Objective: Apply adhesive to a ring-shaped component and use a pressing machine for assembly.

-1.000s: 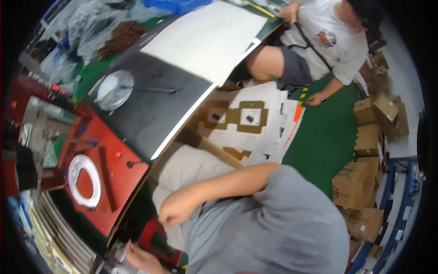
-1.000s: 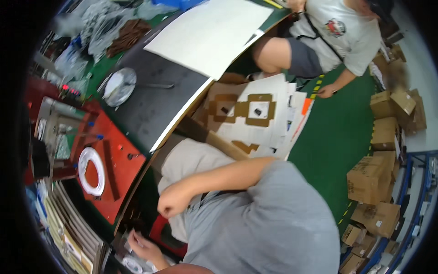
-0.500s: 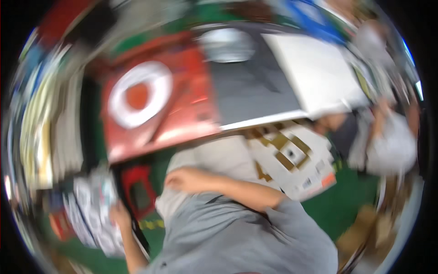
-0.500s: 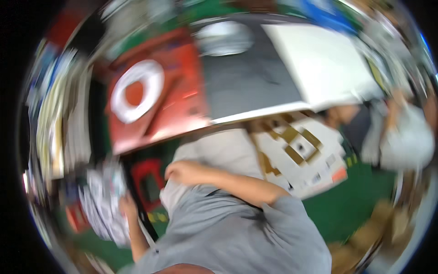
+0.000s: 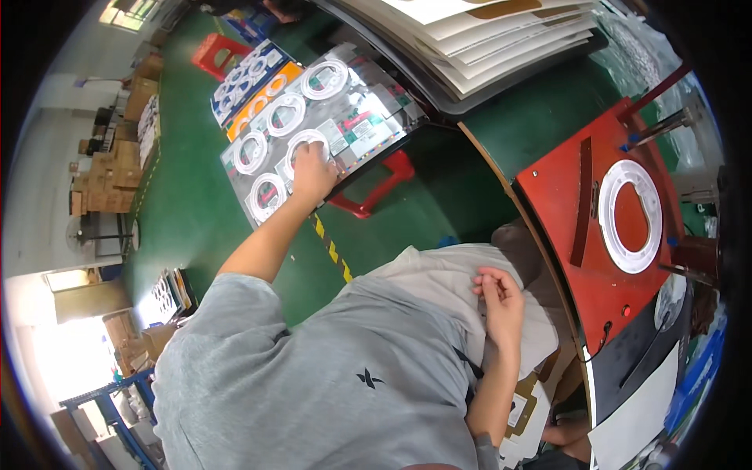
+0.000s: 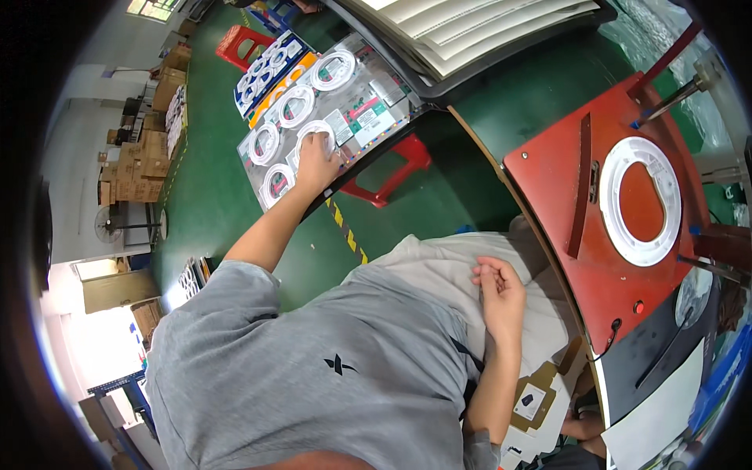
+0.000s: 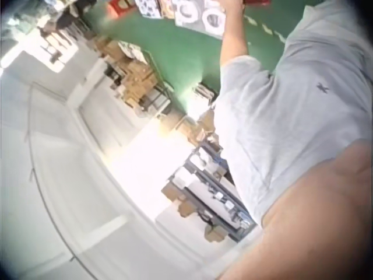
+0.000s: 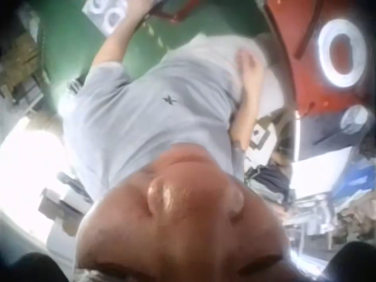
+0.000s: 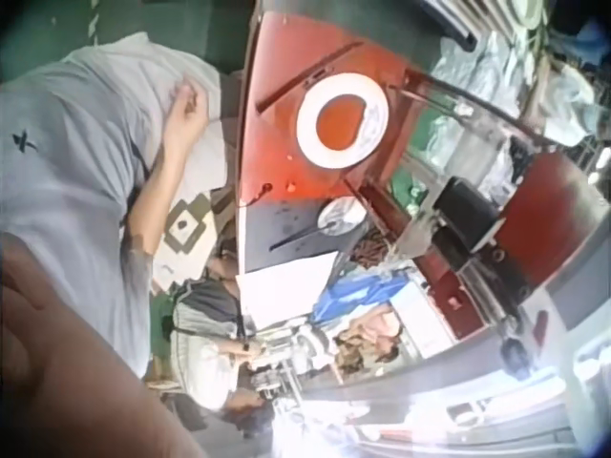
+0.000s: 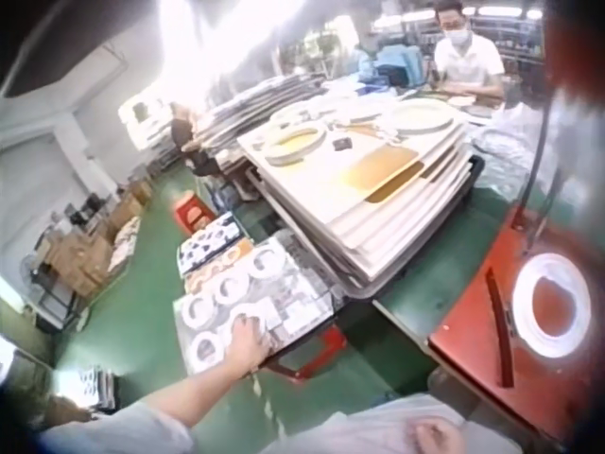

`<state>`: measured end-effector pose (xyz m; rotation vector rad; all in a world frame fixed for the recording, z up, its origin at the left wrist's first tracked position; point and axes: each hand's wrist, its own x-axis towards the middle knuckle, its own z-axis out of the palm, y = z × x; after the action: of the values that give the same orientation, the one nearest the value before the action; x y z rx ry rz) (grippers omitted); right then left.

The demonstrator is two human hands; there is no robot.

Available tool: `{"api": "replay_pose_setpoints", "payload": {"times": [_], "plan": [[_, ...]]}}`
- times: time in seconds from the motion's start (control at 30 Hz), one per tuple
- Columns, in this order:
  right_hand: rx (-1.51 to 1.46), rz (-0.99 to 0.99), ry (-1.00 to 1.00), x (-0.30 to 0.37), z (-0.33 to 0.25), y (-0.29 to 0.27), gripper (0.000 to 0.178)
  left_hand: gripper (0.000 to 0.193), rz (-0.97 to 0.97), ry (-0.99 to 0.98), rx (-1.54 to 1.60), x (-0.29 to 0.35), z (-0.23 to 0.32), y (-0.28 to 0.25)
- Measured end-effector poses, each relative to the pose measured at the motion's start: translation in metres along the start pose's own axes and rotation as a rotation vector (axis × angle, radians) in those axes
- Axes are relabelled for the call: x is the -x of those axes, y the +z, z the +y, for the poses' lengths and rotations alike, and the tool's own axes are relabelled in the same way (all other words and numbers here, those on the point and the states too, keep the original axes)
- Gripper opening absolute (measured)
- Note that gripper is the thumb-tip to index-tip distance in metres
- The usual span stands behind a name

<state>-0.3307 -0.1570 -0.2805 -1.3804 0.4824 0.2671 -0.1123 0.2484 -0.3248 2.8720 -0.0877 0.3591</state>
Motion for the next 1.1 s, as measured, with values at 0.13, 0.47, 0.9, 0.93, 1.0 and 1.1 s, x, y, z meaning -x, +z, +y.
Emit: {"api": "replay_pose_setpoints", "payload": {"times": [0.13, 0.47, 0.9, 0.93, 1.0, 1.1], "plan": [[-0.038, 0.044, -0.015, -0.001, 0.009, -0.007, 0.019, 0.051, -0.032, -0.103, -0.004, -0.025, 0.011, -0.003], [0.007, 0.009, -0.080, 0.008, 0.002, 0.005, 0.018, 0.022, 0.573, 0.580, 0.430, -0.193, 0.207, -0.194], [0.140, 0.033, -0.266, 0.018, 0.008, 0.014, 0.021, 0.040, 0.293, 0.372, 0.402, -0.254, 0.161, -0.158], [0.124, 0.102, -0.260, 0.020, 0.004, 0.013, 0.021, 0.037, 0.293, 0.452, 0.216, -0.238, 0.162, -0.180], [0.272, 0.015, -0.303, 0.020, -0.009, 0.011, 0.020, 0.034, 0.180, 0.378, 0.389, -0.201, 0.175, -0.208], [0.203, 0.012, -0.385, 0.009, -0.007, 0.015, 0.020, 0.030, 0.142, 0.435, 0.493, -0.155, 0.191, -0.242]]}}
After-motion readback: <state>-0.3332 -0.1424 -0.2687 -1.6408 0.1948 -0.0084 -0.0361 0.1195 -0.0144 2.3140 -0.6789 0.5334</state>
